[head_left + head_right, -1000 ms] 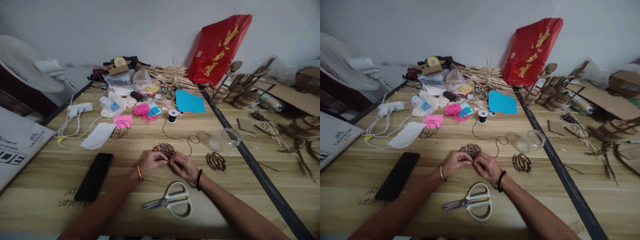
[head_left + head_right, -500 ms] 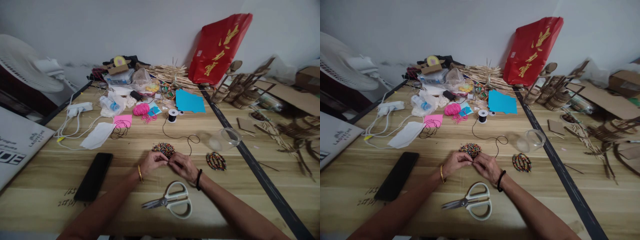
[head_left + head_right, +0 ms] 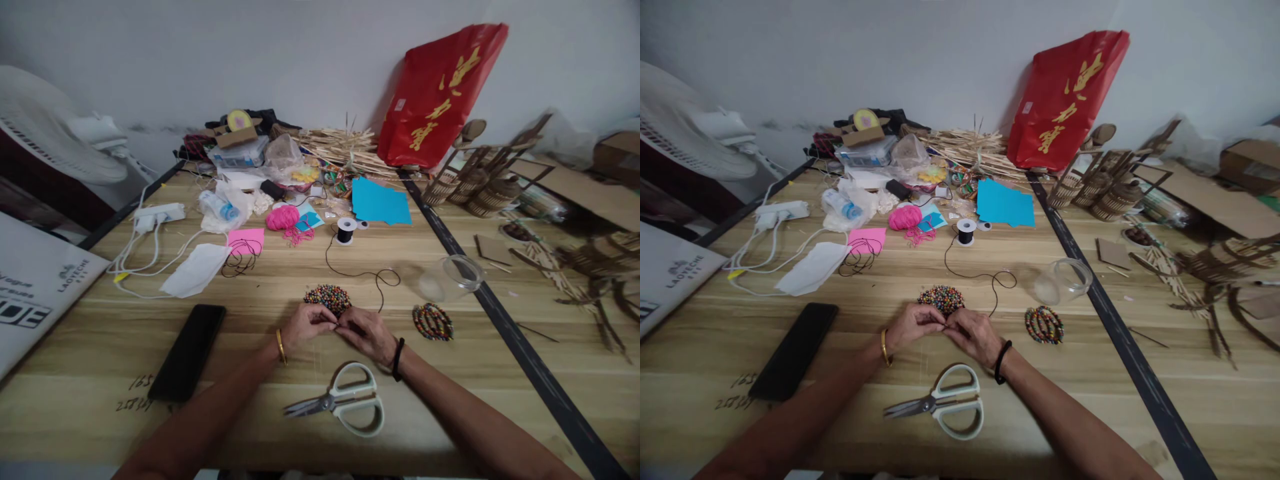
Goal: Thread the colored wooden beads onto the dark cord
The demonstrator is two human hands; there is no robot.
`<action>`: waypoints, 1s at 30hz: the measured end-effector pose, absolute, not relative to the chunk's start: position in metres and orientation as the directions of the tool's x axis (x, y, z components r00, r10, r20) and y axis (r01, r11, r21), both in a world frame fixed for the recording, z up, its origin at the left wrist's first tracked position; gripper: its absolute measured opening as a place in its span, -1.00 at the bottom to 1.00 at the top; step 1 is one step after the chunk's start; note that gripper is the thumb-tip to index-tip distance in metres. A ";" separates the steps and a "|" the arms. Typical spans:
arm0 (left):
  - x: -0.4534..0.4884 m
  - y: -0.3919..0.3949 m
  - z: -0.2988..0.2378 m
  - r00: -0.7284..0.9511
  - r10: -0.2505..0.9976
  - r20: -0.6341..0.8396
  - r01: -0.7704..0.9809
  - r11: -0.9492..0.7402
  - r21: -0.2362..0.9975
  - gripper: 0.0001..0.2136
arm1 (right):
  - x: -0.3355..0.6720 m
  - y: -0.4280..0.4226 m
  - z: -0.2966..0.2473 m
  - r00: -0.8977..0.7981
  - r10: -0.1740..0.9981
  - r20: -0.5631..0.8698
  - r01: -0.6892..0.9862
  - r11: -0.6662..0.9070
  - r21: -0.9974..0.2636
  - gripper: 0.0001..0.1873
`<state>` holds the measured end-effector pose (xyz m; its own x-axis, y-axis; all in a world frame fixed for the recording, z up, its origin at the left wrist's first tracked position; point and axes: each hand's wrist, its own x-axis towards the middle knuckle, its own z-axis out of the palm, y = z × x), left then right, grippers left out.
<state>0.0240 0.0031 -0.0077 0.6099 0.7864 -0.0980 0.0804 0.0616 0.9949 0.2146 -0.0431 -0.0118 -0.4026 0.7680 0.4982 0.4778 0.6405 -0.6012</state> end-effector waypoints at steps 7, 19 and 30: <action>0.025 0.002 -0.005 0.605 0.785 -0.133 0.062 0.120 0.991 -0.76 | 0.214 -0.043 -0.011 -0.427 0.756 0.496 0.478 0.655 -0.585 -0.87; 0.025 0.003 -0.005 0.597 0.790 -0.139 0.097 0.100 0.990 -0.74 | 0.214 -0.043 -0.006 -0.490 0.738 0.464 0.437 0.668 -0.602 -0.91; 0.022 0.005 -0.003 0.634 0.768 -0.093 0.093 0.044 0.995 -0.73 | 0.216 -0.047 0.001 -0.561 0.652 0.510 0.413 0.755 -0.510 -0.73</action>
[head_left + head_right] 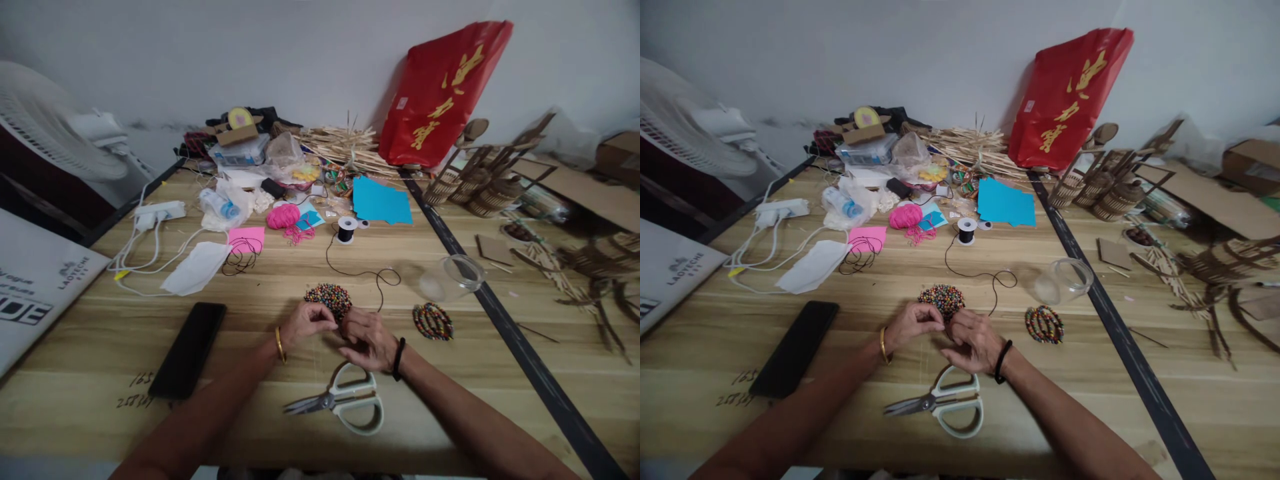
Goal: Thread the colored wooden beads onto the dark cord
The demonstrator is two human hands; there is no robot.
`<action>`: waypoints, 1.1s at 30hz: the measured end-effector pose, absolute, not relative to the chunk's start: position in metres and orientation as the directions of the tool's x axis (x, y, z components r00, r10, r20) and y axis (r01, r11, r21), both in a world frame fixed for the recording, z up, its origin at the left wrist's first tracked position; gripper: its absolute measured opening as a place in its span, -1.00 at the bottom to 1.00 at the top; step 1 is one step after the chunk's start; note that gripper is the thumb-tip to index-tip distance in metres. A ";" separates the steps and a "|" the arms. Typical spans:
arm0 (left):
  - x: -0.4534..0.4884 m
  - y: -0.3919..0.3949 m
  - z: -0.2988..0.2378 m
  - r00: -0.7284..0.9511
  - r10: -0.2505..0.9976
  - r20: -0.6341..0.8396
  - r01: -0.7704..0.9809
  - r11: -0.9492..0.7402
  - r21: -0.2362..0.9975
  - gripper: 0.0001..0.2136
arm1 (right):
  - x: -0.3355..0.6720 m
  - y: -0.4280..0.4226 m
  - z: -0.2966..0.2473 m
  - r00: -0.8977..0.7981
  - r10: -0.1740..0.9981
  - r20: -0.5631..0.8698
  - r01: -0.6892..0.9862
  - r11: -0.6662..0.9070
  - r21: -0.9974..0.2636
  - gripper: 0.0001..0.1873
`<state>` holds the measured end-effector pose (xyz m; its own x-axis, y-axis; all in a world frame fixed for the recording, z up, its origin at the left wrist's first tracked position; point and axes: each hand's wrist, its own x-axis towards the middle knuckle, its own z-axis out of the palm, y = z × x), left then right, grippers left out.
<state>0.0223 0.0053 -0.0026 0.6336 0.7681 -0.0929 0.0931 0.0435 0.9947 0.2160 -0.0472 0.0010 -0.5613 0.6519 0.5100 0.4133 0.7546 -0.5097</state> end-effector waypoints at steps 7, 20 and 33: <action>0.023 0.006 -0.005 0.632 0.767 -0.115 0.085 0.079 0.993 -0.74 | 0.217 -0.044 -0.009 -0.495 0.699 0.516 0.460 0.715 -0.527 -0.90; 0.024 0.004 -0.002 0.599 0.788 -0.138 0.130 0.075 0.989 -0.75 | 0.215 -0.043 -0.005 -0.461 0.749 0.476 0.436 0.658 -0.614 -0.88; 0.024 0.003 0.006 0.434 0.893 -0.120 -0.013 0.139 0.990 -0.73 | 0.217 -0.040 -0.003 -0.315 0.814 0.488 0.393 0.580 -0.714 -0.88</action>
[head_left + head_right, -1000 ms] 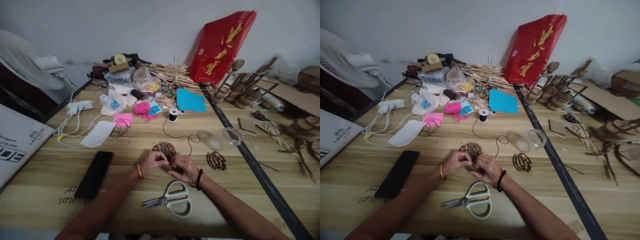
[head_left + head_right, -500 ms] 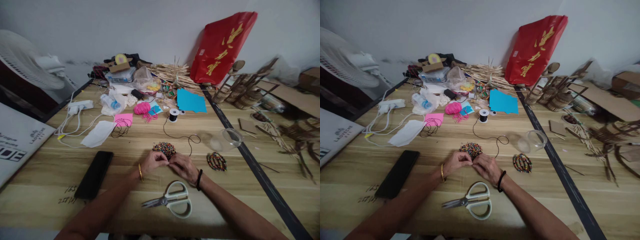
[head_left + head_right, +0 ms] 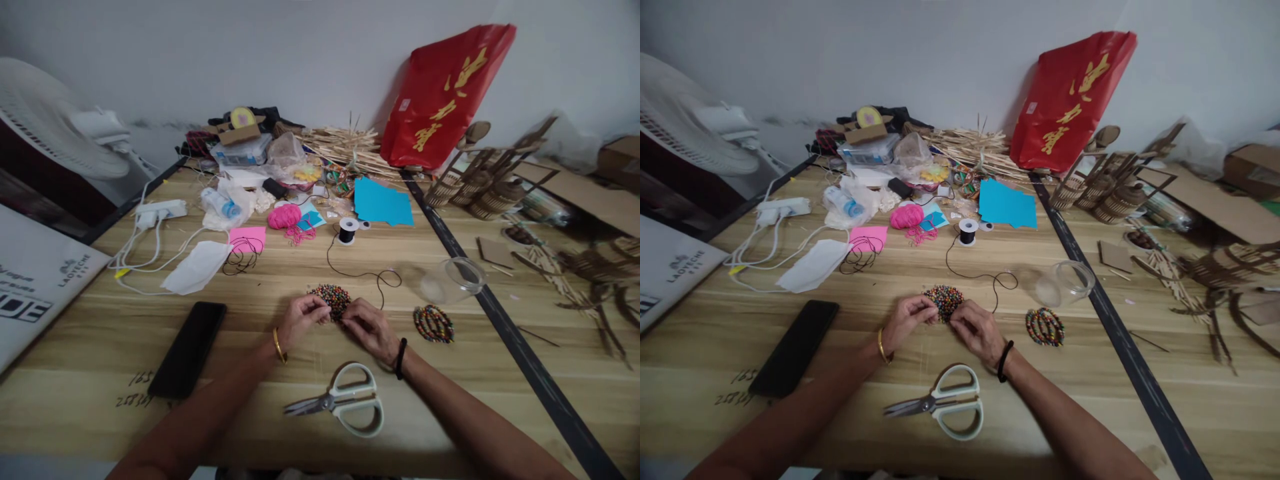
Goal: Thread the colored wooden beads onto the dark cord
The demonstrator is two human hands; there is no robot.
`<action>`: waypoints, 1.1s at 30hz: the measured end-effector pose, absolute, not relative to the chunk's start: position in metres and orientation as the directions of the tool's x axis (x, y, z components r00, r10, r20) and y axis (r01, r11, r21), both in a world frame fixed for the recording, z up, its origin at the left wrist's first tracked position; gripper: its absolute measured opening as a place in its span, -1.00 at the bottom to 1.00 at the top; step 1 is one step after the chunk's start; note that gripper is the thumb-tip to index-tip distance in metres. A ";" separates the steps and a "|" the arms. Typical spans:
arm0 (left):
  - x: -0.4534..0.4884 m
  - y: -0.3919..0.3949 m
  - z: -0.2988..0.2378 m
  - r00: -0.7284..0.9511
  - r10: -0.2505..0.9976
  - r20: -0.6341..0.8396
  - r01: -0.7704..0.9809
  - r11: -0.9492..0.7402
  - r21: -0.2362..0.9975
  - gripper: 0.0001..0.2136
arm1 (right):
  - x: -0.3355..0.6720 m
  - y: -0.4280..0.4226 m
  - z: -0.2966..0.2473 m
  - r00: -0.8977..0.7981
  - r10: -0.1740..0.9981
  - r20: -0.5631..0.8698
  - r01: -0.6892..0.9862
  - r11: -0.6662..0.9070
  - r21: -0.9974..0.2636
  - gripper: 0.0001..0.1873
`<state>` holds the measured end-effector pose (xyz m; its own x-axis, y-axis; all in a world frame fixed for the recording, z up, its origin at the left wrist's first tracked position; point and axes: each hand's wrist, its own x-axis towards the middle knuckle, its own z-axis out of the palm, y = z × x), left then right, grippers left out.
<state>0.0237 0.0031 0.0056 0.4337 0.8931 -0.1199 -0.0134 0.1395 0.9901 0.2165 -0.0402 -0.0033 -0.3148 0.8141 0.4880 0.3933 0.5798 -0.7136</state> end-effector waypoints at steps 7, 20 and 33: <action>0.024 0.003 0.000 0.398 0.917 0.019 0.153 -0.087 0.984 -0.91 | 0.216 -0.040 -0.006 -0.244 0.854 0.459 0.410 0.520 -0.749 -0.88; 0.025 -0.003 0.002 0.587 0.789 0.181 0.516 -0.537 0.668 -0.90 | 0.216 -0.039 -0.002 -0.187 0.900 0.395 0.381 0.437 -0.815 -0.83; 0.026 0.000 -0.004 0.637 0.757 0.145 0.575 -0.592 0.564 -0.90 | 0.215 -0.040 -0.006 -0.097 0.990 0.104 0.024 0.107 -0.994 -0.75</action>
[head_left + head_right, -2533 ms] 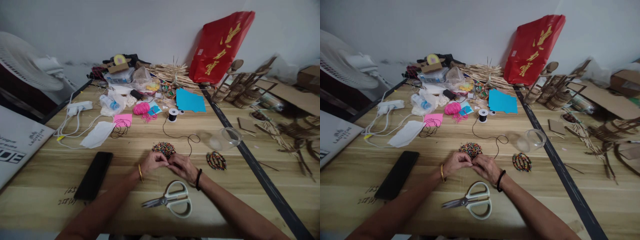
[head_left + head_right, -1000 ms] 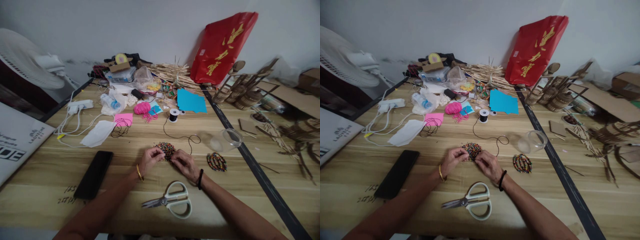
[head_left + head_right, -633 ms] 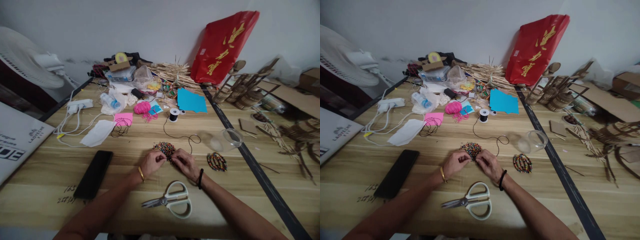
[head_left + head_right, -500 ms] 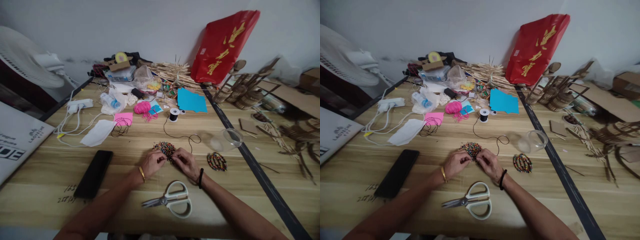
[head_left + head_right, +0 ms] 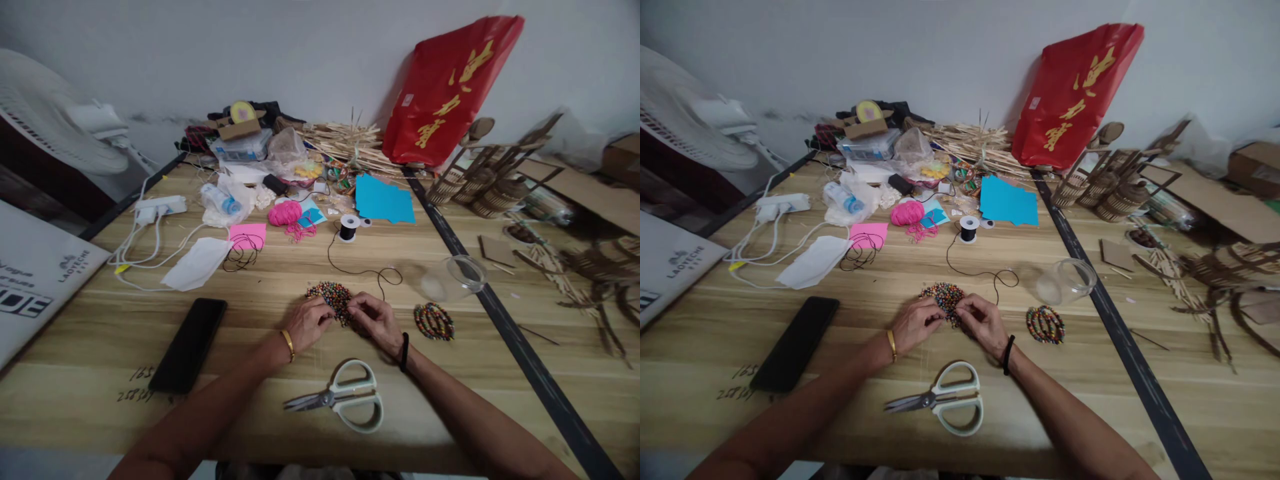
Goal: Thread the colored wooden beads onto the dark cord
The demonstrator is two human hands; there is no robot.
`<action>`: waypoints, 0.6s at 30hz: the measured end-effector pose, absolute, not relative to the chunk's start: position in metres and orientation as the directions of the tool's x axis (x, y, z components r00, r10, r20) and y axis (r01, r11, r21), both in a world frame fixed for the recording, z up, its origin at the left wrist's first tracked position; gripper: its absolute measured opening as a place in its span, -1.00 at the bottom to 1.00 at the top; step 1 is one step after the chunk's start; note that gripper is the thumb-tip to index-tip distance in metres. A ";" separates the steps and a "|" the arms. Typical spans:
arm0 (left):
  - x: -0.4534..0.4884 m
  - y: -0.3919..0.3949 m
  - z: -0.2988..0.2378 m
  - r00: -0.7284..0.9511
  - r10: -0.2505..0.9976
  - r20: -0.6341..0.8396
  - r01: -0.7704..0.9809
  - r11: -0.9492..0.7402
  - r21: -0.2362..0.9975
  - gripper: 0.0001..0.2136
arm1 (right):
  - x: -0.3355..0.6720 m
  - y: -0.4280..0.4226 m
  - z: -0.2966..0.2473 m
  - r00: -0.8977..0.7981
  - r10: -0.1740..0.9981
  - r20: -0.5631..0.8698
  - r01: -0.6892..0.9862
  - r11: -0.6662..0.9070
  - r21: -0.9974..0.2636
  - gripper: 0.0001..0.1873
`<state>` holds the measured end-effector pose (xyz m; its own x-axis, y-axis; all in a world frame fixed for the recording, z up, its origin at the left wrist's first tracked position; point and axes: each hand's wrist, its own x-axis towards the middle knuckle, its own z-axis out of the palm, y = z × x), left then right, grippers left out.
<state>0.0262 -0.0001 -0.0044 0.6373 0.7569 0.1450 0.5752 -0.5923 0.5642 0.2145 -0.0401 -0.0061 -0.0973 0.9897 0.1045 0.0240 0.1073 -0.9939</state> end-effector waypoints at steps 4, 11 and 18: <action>0.026 0.000 -0.005 0.648 0.748 0.145 0.564 -0.598 0.569 -0.90 | 0.214 -0.041 -0.006 -0.116 0.991 0.063 -0.055 0.057 -0.997 -0.75; 0.026 0.000 0.000 0.657 0.741 0.139 0.571 -0.609 0.550 -0.91 | 0.223 -0.036 -0.001 -0.138 0.990 -0.007 -0.126 -0.024 -0.992 -0.73; 0.026 0.000 -0.001 0.640 0.758 0.126 0.563 -0.575 0.594 -0.90 | 0.240 -0.029 0.006 -0.328 0.943 -0.048 -0.356 -0.171 -0.918 -0.68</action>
<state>0.0262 0.0000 -0.0011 0.6401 0.7578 0.1265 0.5632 -0.5747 0.5937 0.2404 -0.0287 0.0061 -0.3285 0.9433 -0.0484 -0.3564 -0.1713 -0.9185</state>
